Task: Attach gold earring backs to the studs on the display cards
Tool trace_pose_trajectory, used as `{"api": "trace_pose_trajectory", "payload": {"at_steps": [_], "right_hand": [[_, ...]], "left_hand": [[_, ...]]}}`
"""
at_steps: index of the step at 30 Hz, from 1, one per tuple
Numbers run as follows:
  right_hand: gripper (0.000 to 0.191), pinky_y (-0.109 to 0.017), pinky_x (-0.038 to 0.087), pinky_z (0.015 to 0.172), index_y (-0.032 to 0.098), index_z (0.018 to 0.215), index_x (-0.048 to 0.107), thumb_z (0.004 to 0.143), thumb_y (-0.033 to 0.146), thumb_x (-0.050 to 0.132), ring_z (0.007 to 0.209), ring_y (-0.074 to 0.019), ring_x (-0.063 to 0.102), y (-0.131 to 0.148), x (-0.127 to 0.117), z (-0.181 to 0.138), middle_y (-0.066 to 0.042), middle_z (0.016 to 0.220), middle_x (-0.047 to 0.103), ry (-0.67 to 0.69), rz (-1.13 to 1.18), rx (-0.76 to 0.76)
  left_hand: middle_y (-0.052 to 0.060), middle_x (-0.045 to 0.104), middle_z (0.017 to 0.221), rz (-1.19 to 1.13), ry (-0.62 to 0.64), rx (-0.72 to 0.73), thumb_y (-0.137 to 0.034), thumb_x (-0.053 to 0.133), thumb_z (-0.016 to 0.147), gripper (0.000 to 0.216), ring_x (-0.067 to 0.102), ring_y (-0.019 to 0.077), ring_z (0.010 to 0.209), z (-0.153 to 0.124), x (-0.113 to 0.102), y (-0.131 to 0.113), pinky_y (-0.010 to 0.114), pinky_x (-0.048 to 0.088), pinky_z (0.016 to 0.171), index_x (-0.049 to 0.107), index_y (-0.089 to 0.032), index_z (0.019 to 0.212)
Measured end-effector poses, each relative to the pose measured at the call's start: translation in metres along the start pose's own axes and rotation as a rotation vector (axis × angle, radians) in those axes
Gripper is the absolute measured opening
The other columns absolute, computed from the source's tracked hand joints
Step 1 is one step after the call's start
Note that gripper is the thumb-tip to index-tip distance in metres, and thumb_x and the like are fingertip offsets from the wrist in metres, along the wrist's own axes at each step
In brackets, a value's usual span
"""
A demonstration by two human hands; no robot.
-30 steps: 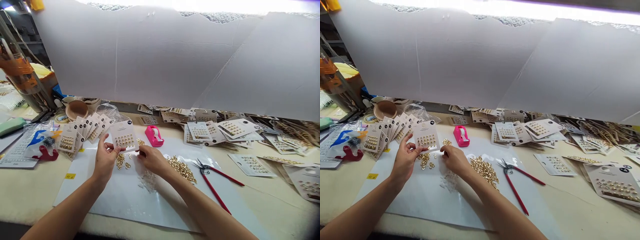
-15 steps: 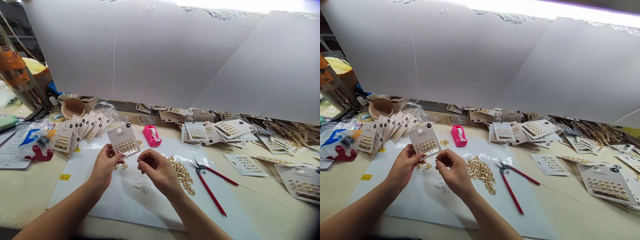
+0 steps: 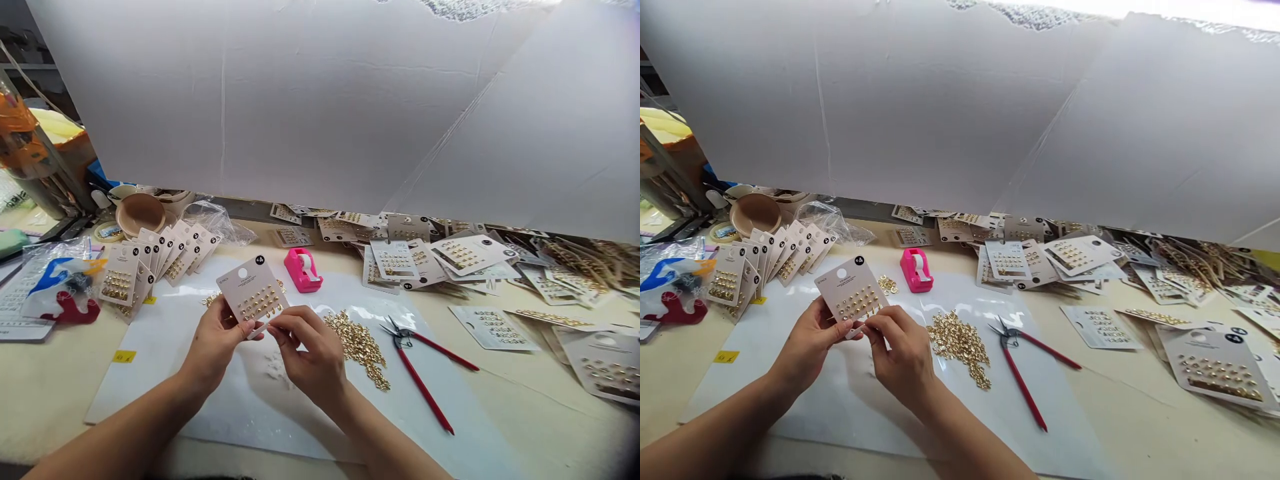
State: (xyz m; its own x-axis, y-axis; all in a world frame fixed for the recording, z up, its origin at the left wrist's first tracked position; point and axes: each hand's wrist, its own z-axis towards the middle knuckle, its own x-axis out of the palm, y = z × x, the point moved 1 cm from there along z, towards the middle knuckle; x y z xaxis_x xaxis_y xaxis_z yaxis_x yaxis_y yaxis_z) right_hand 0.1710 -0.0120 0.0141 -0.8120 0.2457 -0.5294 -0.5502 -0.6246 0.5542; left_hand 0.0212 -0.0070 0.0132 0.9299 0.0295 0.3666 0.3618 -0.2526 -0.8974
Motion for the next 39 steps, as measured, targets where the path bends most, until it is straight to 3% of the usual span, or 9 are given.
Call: {"api": "trace_pose_trajectory", "payload": {"at_steps": [14,20,28,32,34,36,39], "right_hand": [[0.01,-0.023,0.036,0.046,0.019,0.075,0.053,0.082,0.013,0.054,0.055,-0.0122,0.052,-0.001,0.006,-0.002,-0.003,0.067,0.057,-0.092,-0.212,-0.066],[0.016,-0.023,0.038,0.048,0.02,0.069,0.054,0.083,0.012,0.051,0.056,-0.012,0.054,-0.001,0.01,-0.005,-0.002,0.065,0.059,-0.029,-0.259,-0.088],[0.017,-0.023,0.033,0.044,0.02,0.068,0.052,0.08,0.025,0.063,0.048,-0.0084,0.04,0.0,-0.006,0.001,0.002,0.065,0.051,-0.022,-0.01,0.1],[0.014,-0.023,0.035,0.047,0.021,0.071,0.053,0.083,0.028,0.057,0.053,-0.0103,0.042,-0.014,-0.02,0.009,0.002,0.064,0.048,-0.153,0.252,0.4],[0.013,-0.023,0.036,0.046,0.02,0.073,0.056,0.08,0.031,0.059,0.054,-0.0105,0.044,-0.025,-0.019,0.011,0.002,0.062,0.049,-0.087,0.452,0.62],[0.014,-0.024,0.04,0.048,0.019,0.074,0.06,0.075,0.032,0.065,0.055,-0.0114,0.047,-0.029,-0.013,0.01,0.001,0.063,0.053,0.129,0.688,0.764],[0.016,-0.027,0.045,0.052,0.019,0.078,0.065,0.07,0.033,0.07,0.062,-0.0149,0.054,-0.023,-0.003,0.006,-0.001,0.069,0.059,0.436,0.981,0.765]], "left_hand": [[0.005,0.07,0.092,0.036,0.056,0.042,-0.018,0.072,0.068,0.035,0.066,0.0199,0.084,-0.004,0.003,0.001,0.035,0.056,0.074,0.058,-0.019,0.1],[0.003,0.067,0.085,0.141,0.083,0.098,-0.018,0.068,0.072,0.029,0.063,0.0186,0.082,-0.007,0.004,0.002,0.034,0.056,0.071,0.059,-0.02,0.098],[0.003,0.069,0.085,0.124,0.059,0.066,-0.018,0.069,0.07,0.024,0.064,0.0165,0.075,-0.002,0.0,-0.002,0.033,0.056,0.067,0.058,-0.018,0.091],[0.002,0.068,0.08,0.08,0.081,0.062,-0.018,0.069,0.07,0.02,0.065,0.0172,0.073,-0.002,-0.002,-0.008,0.033,0.057,0.064,0.055,-0.019,0.084],[0.001,0.067,0.079,0.038,0.144,0.065,-0.017,0.069,0.07,0.02,0.065,0.0156,0.069,-0.002,-0.002,-0.01,0.032,0.056,0.061,0.054,-0.019,0.082],[0.0,0.067,0.079,-0.006,0.229,0.045,-0.016,0.07,0.069,0.021,0.064,0.0146,0.065,-0.003,-0.001,-0.012,0.03,0.055,0.057,0.053,-0.02,0.08],[0.0,0.066,0.074,-0.027,0.324,0.009,-0.014,0.069,0.069,0.02,0.063,0.0143,0.063,-0.004,0.001,-0.011,0.029,0.054,0.056,0.053,-0.02,0.079]]}}
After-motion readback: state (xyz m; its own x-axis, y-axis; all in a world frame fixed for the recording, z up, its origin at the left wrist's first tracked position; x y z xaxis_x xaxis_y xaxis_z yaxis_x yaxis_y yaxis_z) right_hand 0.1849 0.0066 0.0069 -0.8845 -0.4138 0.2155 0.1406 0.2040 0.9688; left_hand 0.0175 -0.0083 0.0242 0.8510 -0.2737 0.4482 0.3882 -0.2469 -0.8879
